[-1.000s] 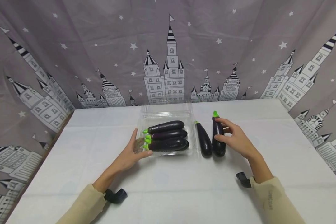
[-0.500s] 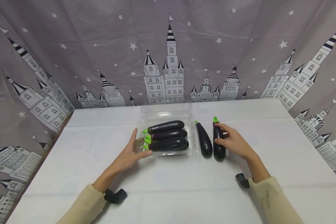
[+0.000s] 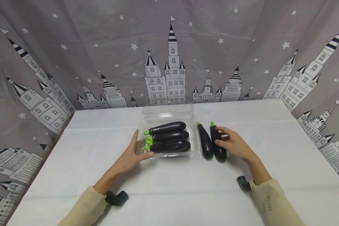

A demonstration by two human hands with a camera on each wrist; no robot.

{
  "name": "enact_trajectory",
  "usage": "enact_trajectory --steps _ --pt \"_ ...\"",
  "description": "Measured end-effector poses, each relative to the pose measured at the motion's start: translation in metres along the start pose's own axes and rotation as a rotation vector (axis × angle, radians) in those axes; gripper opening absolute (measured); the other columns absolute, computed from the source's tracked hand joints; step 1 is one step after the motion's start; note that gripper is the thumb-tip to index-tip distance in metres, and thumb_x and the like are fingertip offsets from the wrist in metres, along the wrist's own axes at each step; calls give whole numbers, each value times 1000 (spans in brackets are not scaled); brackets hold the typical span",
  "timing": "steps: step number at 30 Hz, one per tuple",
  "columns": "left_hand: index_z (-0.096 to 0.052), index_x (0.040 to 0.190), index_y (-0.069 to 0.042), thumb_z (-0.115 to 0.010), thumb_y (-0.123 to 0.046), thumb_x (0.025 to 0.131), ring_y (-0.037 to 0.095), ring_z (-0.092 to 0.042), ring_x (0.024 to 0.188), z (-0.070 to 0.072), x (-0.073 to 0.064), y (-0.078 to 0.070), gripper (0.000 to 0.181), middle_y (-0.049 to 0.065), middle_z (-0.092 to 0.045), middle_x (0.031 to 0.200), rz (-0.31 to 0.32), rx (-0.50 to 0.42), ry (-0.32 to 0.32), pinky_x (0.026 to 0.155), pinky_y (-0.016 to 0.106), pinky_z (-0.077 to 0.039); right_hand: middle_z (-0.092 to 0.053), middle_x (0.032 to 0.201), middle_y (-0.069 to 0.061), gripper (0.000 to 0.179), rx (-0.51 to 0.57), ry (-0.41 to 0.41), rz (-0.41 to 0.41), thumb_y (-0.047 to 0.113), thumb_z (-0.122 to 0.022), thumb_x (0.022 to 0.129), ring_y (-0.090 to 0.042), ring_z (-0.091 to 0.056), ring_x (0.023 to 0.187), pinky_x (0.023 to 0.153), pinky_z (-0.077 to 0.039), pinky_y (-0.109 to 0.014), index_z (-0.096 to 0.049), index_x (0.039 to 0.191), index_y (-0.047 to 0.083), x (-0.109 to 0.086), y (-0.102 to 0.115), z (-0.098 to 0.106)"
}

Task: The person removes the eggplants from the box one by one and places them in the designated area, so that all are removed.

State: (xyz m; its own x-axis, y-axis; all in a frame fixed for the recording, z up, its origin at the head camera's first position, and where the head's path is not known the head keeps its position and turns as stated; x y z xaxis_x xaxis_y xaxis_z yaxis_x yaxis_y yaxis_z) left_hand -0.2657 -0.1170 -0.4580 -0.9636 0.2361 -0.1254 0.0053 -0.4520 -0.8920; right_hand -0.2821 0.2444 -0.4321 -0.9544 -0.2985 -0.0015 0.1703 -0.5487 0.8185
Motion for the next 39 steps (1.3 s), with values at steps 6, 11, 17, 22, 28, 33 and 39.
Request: enact_trajectory --steps 6,11,17,22,28,33,39 --pt "11 158 -20 -79 -49 81 35 -16 147 0 0 0 122 17 -15 161 0 3 1 113 59 -16 -49 137 -30 55 -48 -22 -3 18 -63 98 -46 -53 117 90 -48 -54 -42 145 -3 0 0 0" --pt "11 158 -21 -78 -50 82 36 -14 147 -1 0 1 121 18 -15 162 0 7 6 113 60 -15 -56 126 -31 53 -82 -29 -30 21 -63 98 -45 -58 110 89 -48 -54 -45 141 -6 1 -2 -1" --pt "11 158 -21 -77 -48 83 36 -14 147 -1 0 1 119 19 -17 161 -1 9 5 113 61 -14 -62 112 -27 54 -106 -31 -47 24 -64 98 -37 -63 98 80 -50 -44 -47 139 -6 3 -4 -1" --pt "11 158 -22 -77 -49 83 36 -13 147 -1 0 2 119 18 -15 162 4 15 4 113 61 -14 -61 112 -26 56 -102 -23 -57 26 -65 97 -35 -62 96 78 -50 -41 -47 139 -6 3 -5 -2" --pt "11 158 -21 -78 -50 82 37 -15 147 -1 1 1 121 19 -17 161 -5 12 0 113 61 -15 -60 115 -27 57 -92 -25 -74 28 -64 97 -36 -62 100 77 -50 -39 -46 141 -4 2 -5 -2" --pt "10 159 -20 -77 -49 83 37 -16 146 0 0 0 119 19 -20 160 -7 17 1 113 61 -15 -59 118 -28 57 -62 -19 -72 23 -65 96 -39 -61 103 79 -51 -42 -45 142 -3 1 -3 -2" --pt "11 158 -21 -77 -47 83 35 -16 147 0 -1 -1 119 18 -18 161 -2 8 6 114 59 -15 -57 124 -30 55 -50 -32 -70 21 -66 96 -41 -58 107 84 -50 -46 -47 140 -5 1 -3 -2"
Point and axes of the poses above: each hand's wrist, its own x-axis towards the middle knuckle, its own z-axis out of the back of the hand, y = z × x, the point moved 8 cm from there along x, towards the middle knuckle
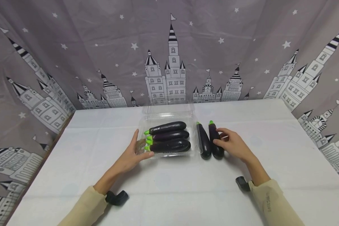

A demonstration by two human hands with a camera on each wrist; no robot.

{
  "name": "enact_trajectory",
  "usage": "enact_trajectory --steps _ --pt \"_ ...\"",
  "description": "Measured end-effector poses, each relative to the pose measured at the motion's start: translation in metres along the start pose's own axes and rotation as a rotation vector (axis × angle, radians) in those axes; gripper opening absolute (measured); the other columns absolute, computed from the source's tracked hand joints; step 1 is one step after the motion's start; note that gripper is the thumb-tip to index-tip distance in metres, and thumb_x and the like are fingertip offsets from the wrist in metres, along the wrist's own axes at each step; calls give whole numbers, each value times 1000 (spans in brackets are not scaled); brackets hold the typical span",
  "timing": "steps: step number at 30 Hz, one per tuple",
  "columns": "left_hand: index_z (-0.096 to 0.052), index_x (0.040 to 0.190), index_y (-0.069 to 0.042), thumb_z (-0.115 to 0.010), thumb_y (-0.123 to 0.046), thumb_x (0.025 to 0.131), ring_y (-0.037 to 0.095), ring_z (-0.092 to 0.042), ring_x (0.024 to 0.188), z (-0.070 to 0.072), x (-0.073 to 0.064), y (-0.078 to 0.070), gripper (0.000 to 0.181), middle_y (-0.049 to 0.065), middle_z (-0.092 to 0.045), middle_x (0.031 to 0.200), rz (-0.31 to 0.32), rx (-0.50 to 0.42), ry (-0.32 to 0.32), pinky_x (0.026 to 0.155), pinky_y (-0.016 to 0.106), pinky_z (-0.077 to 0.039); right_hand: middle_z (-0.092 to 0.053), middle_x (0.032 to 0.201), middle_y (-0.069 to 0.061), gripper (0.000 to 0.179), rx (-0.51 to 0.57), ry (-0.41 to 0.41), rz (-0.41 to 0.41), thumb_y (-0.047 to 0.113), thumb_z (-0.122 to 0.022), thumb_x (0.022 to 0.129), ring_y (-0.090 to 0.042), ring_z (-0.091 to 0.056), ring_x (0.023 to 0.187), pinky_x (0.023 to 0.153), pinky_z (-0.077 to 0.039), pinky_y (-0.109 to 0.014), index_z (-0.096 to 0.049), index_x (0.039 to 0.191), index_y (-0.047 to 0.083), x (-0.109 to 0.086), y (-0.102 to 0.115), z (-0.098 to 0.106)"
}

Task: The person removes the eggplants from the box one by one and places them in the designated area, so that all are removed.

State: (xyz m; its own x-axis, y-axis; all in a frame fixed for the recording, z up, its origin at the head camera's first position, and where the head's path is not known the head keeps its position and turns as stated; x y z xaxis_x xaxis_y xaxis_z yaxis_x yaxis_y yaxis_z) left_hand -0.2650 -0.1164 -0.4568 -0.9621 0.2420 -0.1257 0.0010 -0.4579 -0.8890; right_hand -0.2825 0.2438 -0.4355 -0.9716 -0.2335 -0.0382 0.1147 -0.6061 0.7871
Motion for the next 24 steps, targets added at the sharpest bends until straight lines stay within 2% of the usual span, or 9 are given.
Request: enact_trajectory --steps 8,14,24 --pt "11 158 -21 -78 -48 82 34 -19 146 0 0 1 121 17 -22 160 7 -12 -3 114 58 -16 -54 128 -31 58 13 13 -8 23 -64 97 -43 -57 110 85 -50 -47 -43 143 -5 0 -1 -1" --pt "12 158 -24 -77 -50 82 36 -16 146 -1 1 3 119 18 -21 160 12 -1 1 113 60 -15 -46 136 -34 62 63 22 -14 24 -61 99 -47 -55 115 79 -53 -39 -35 147 -5 -1 -5 1" --pt "12 158 -26 -78 -50 81 35 -18 146 0 0 2 120 16 -22 160 14 -10 1 113 59 -16 -46 135 -35 59 103 10 -5 26 -58 101 -45 -56 113 76 -56 -33 -38 145 -7 -5 -8 5"
Point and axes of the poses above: each hand's wrist, its own x-axis towards the middle knuckle, its own z-axis out of the back of the hand, y = z × x, the point moved 8 cm from there along x, towards the middle knuckle
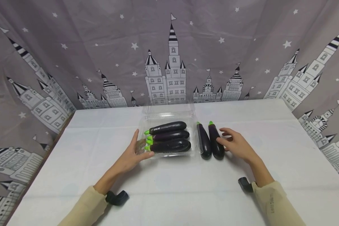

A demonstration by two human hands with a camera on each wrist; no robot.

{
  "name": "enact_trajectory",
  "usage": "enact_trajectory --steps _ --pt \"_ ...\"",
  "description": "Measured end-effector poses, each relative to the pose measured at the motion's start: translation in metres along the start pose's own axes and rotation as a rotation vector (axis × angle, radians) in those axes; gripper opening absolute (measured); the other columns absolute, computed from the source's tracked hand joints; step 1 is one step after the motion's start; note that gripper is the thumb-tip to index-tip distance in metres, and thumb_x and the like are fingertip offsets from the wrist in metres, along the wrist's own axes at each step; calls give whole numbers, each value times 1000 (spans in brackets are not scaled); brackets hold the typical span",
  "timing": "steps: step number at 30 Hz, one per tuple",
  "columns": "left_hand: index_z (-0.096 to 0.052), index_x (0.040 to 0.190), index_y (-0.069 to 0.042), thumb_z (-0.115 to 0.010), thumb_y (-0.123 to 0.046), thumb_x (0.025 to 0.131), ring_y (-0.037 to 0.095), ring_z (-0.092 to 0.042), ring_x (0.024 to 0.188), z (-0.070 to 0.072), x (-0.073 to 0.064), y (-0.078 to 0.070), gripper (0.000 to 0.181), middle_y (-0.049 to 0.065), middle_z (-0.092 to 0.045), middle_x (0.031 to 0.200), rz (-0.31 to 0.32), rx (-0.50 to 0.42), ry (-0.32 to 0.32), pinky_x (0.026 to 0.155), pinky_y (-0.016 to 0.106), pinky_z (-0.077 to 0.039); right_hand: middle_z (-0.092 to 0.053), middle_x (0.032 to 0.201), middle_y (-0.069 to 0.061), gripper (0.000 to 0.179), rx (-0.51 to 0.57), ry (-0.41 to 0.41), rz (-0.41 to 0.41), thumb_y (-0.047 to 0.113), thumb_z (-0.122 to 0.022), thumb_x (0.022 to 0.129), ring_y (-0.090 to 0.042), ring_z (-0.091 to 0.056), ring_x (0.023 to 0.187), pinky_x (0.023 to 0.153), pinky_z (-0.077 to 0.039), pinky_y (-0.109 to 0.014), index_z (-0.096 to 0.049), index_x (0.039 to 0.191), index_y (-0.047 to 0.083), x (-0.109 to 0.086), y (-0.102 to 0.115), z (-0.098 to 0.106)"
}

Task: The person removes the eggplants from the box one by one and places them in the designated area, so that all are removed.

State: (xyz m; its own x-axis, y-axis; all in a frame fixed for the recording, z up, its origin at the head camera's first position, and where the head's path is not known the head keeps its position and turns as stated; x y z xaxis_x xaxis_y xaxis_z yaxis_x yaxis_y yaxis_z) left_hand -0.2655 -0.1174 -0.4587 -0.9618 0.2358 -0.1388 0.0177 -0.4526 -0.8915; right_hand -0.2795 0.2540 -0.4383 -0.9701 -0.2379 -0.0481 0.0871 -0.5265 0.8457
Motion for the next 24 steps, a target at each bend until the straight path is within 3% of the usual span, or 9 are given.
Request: enact_trajectory --steps 4,12,19,21,24 --pt "12 158 -26 -78 -49 81 34 -18 146 0 0 0 120 16 -21 160 -8 -7 0 113 59 -16 -47 135 -34 56 -2 -20 24 23 -58 101 -43 -56 113 78 -56 -33 -40 144 -9 -2 3 2" --pt "12 158 -24 -78 -48 82 36 -16 147 -1 1 2 120 18 -19 161 -17 -4 -1 113 60 -15 -54 133 -28 51 -106 -112 53 25 -58 101 -36 -61 104 79 -52 -34 -47 141 -5 -6 9 11" --pt "11 158 -23 -78 -48 82 36 -18 146 0 1 0 120 18 -20 160 -20 -6 -7 113 60 -16 -51 136 -29 49 -106 -147 59 26 -56 102 -43 -53 117 93 -42 -54 -49 139 -5 -8 15 16" --pt "11 158 -23 -78 -47 82 36 -19 146 -1 1 0 120 18 -21 160 -24 -10 -6 113 60 -16 -52 135 -28 47 -108 -157 72 24 -56 102 -41 -53 118 95 -41 -54 -50 138 -6 -8 18 16" --pt "11 158 -23 -78 -47 82 36 -19 146 -1 2 1 120 19 -22 159 -25 -6 -5 113 60 -16 -54 133 -27 45 -116 -177 91 22 -57 102 -36 -55 116 95 -44 -43 -52 136 -6 -8 22 16"
Point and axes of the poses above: each hand's wrist, its own x-axis towards the middle knuckle, its own z-axis out of the back of the hand, y = z × x, the point moved 8 cm from there along x, towards the middle knuckle
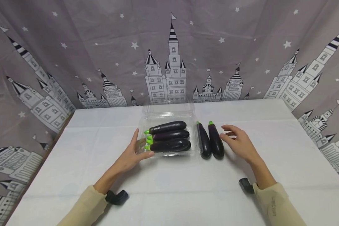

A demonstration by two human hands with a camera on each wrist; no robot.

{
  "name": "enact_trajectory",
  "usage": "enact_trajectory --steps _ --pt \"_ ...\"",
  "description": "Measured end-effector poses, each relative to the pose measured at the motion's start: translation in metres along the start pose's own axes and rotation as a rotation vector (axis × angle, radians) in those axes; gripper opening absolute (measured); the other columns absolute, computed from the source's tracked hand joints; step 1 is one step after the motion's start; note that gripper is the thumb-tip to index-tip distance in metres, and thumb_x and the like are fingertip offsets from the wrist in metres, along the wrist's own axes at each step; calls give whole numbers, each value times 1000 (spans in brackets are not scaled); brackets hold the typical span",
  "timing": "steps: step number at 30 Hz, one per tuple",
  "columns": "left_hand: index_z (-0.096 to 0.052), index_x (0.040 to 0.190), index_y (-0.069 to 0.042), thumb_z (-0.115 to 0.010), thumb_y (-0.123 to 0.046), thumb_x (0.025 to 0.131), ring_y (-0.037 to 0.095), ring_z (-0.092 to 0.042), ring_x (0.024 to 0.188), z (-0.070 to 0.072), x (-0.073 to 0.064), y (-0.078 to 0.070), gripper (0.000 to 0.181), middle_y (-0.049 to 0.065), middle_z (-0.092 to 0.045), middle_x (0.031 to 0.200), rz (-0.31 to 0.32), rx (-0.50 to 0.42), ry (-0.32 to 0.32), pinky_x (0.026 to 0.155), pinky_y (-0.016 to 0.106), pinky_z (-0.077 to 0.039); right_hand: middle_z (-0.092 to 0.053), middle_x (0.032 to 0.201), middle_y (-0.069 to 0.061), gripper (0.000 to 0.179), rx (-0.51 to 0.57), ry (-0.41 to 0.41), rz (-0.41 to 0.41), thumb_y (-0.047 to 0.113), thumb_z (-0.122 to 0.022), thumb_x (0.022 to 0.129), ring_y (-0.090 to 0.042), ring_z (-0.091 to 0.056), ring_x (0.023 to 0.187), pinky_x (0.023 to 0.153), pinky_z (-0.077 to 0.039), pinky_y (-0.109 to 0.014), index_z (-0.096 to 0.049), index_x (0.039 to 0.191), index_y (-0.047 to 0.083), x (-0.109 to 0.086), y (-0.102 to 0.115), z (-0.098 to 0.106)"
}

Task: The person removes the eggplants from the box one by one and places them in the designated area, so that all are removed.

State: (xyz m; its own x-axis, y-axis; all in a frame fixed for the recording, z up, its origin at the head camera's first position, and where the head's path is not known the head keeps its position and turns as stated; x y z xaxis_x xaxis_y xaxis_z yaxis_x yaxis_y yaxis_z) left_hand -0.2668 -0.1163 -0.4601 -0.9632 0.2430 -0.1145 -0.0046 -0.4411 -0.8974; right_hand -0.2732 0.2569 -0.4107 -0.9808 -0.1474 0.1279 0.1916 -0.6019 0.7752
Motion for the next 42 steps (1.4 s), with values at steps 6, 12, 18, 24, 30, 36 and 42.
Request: enact_trajectory --steps 6,12,18,24,30,36,42 --pt "11 158 -22 -77 -47 83 37 -19 146 1 -1 -1 119 19 -22 159 5 0 6 113 60 -16 -56 132 -25 41 -4 -20 28 20 -58 101 -32 -55 113 93 -46 -38 -55 133 -5 1 10 -1" --pt "11 158 -22 -78 -44 83 37 -21 145 0 -2 -3 119 20 -24 159 -1 -17 10 113 59 -17 -57 130 -25 38 31 -14 67 17 -60 100 -31 -56 112 88 -45 -18 -57 131 -5 2 20 -5" --pt "11 158 -21 -78 -44 84 36 -20 145 0 -2 -2 118 19 -23 159 6 -8 6 113 59 -15 -57 131 -22 39 83 62 90 15 -61 99 -32 -57 114 90 -47 -23 -56 132 -6 2 35 -17" --pt "10 159 -20 -78 -47 83 37 -20 145 0 -2 -2 120 19 -25 159 13 10 3 113 60 -16 -58 129 -21 38 96 96 142 13 -62 98 -33 -58 113 98 -44 -50 -57 131 -5 3 52 -31" --pt "10 159 -20 -79 -50 80 37 -20 145 1 -1 -1 122 19 -26 158 12 16 -4 113 60 -17 -61 124 -16 35 82 102 168 15 -63 98 -31 -61 113 95 -47 -49 -60 129 -1 4 66 -44" --pt "10 159 -21 -78 -50 81 37 -20 145 1 -2 -1 121 19 -25 159 16 17 -2 113 59 -17 -61 125 -15 34 96 136 216 13 -65 96 -32 -61 112 95 -48 -47 -62 128 0 4 85 -58" --pt "10 159 -21 -78 -46 83 37 -18 146 0 -1 -2 119 19 -20 160 1 9 4 113 60 -16 -61 125 -10 32 106 161 311 13 -66 95 -34 -59 115 97 -47 -43 -64 125 3 3 105 -71"
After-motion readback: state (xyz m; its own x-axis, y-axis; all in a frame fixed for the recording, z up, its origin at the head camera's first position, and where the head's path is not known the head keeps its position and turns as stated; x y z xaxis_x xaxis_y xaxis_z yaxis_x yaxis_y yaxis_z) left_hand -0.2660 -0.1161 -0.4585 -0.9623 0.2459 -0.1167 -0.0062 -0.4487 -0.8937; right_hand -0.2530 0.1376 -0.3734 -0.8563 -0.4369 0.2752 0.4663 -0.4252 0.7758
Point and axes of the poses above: each hand's wrist, its own x-axis towards the middle knuckle, its own z-axis out of the back of the hand, y = z × x, the point moved 8 cm from there along x, towards the middle knuckle
